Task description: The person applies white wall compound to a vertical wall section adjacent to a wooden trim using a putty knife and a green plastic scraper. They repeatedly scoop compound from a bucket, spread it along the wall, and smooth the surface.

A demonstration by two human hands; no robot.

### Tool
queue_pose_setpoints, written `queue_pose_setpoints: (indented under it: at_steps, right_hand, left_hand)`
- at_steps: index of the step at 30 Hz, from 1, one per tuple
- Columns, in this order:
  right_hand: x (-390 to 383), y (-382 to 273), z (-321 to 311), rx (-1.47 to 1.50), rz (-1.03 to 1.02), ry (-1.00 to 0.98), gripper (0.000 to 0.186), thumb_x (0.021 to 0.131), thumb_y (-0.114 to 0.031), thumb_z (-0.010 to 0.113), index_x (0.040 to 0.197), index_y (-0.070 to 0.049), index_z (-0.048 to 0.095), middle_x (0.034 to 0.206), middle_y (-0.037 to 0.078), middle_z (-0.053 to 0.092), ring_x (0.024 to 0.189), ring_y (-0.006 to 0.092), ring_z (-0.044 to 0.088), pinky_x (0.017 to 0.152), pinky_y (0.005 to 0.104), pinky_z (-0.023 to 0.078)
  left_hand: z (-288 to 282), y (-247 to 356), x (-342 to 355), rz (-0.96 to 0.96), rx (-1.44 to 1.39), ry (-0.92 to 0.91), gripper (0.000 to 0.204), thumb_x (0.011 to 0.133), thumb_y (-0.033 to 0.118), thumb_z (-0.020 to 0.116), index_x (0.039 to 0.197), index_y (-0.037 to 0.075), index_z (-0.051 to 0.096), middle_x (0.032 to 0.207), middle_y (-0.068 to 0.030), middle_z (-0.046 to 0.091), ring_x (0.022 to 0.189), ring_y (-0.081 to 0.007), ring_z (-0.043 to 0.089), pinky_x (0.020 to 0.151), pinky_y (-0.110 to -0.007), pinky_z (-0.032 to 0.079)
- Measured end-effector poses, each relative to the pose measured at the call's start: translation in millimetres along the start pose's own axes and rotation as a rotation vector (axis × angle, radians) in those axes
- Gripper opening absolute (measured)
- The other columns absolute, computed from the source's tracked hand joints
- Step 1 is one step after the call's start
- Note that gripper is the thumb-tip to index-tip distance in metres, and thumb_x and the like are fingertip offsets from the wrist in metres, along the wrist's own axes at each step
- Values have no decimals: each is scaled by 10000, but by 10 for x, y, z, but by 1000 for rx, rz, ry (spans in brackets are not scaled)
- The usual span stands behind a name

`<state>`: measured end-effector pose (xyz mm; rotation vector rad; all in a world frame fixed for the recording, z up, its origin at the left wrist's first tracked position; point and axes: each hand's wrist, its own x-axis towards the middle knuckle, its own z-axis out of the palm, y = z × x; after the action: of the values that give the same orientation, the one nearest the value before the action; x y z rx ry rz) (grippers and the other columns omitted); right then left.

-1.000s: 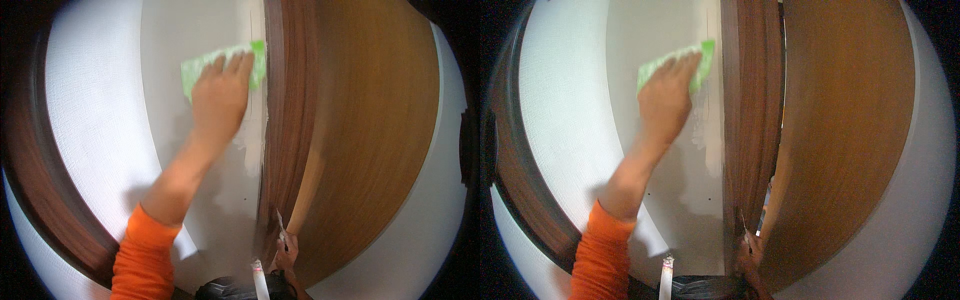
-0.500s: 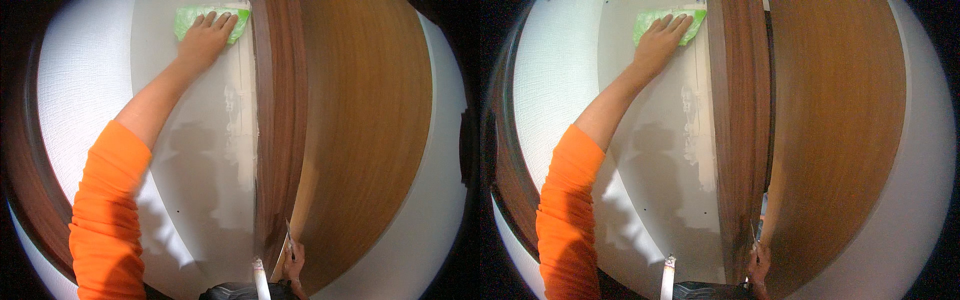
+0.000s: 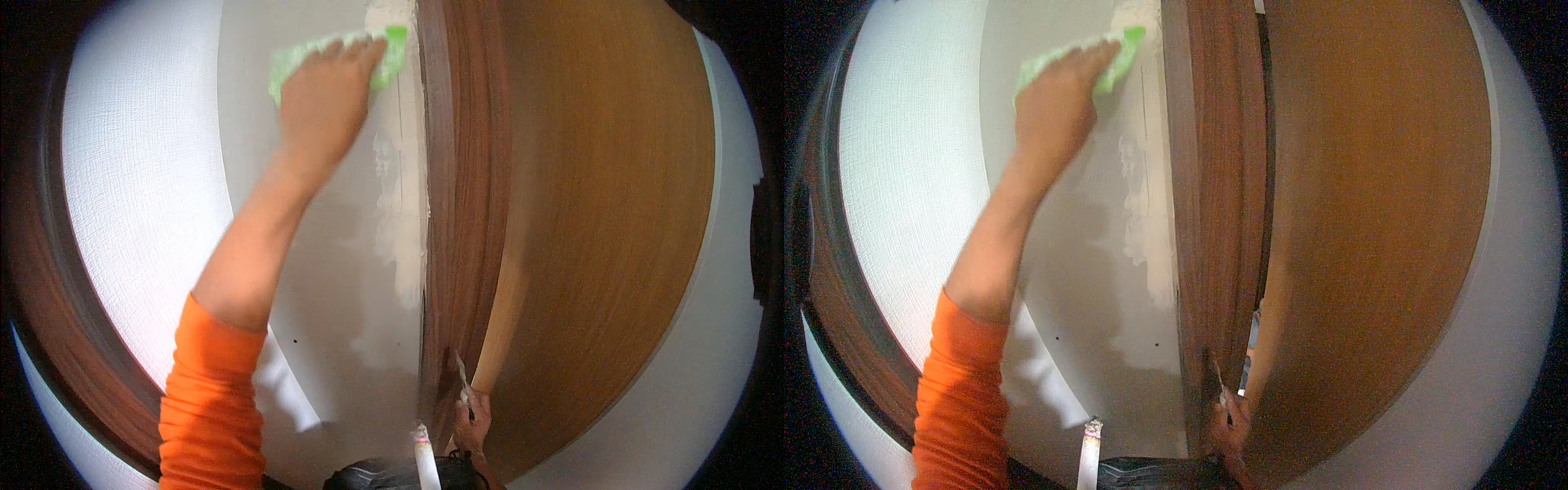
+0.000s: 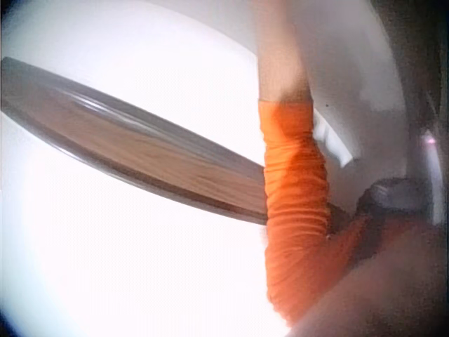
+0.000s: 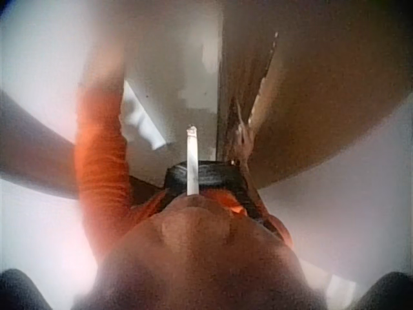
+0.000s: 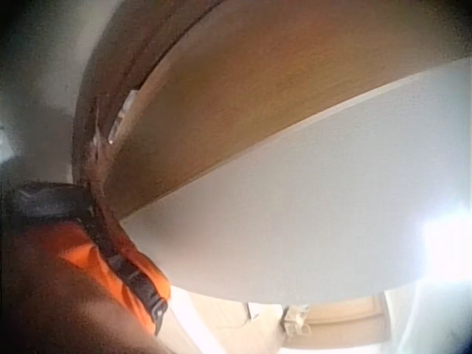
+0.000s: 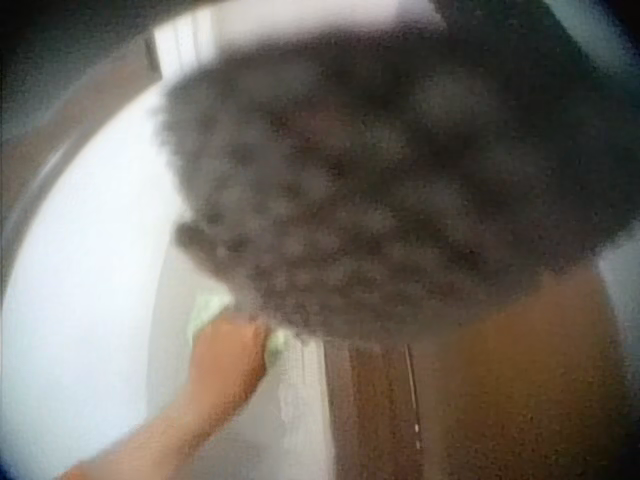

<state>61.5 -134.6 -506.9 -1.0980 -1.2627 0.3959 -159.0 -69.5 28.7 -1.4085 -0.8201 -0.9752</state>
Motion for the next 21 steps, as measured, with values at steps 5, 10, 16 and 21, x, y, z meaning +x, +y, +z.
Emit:
queue_pose_setpoints:
  at_steps: [5,10,16,21]
  right_hand:
    - [-23,-115,60,-8,28,30,337,936,-26,629,1267,22,664,1100,176,614,1044,288,601,939,383,472]
    - [-54,-59,97,-138,-4,73,320,937,-19,625,1252,26,647,1115,178,610,1039,303,602,942,378,471]
    - [-50,10,74,-37,11,55,332,919,-36,649,1243,40,660,1117,160,614,1028,283,604,945,360,468]
    - [-4,-98,5,23,24,12,332,913,-8,631,1236,56,667,1122,149,622,1053,272,606,958,357,465]
  left_hand:
    - [153,-226,653,62,230,-192,473,840,-9,589,1276,157,668,1117,-176,721,998,-342,715,789,-479,583]
    - [212,-171,698,153,312,-326,445,838,-4,597,1247,150,678,1080,-184,723,950,-345,720,757,-482,582]
    - [204,-33,297,143,214,-378,405,843,3,601,1215,139,688,1060,-182,725,921,-343,725,733,-479,582]
    - [51,361,-413,82,-7,-281,370,879,11,582,1217,122,681,1135,-130,729,998,-320,720,777,-462,589]
